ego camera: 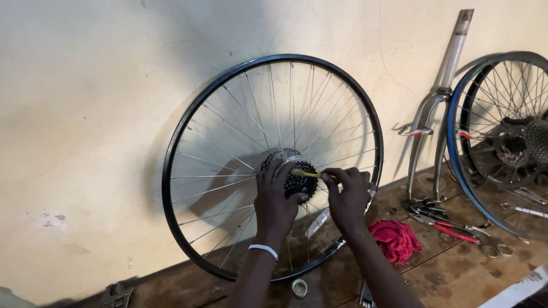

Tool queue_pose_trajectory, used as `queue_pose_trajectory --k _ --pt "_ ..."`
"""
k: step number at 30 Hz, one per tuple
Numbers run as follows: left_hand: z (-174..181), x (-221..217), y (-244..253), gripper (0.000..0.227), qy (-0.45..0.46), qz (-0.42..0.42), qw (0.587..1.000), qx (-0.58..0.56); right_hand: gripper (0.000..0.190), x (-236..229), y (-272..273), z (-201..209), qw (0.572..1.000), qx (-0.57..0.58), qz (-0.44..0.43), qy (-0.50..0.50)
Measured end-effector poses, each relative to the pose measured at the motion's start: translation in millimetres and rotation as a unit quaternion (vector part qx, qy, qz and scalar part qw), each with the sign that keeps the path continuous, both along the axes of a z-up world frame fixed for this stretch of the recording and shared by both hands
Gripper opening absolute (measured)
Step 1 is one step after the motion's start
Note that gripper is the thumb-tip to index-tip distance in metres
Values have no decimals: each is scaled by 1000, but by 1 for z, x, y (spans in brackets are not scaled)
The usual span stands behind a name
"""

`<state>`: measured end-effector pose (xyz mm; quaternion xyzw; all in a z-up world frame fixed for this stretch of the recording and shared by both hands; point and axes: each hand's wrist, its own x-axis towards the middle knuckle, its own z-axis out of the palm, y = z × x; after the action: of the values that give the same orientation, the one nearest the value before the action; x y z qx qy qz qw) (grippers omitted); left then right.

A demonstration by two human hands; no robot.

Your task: Cleaning a bicycle cassette on a rear wheel using a brush and a cloth on a workbench.

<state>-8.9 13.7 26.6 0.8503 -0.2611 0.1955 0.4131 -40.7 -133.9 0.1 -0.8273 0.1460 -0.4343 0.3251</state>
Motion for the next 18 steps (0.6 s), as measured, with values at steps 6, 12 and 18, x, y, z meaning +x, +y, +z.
queue_pose_trajectory --k 6,12,18 --pt "7 -4 1 67 17 -5 1000 5 9 2 -2 17 995 -94 -7 -17" --pt "8 -4 0 65 30 -4 999 13 10 15 11 6 994 -106 13 -14" --pt "14 -9 0 65 28 1 999 20 10 7 -10 -10 996 39 -75 8"
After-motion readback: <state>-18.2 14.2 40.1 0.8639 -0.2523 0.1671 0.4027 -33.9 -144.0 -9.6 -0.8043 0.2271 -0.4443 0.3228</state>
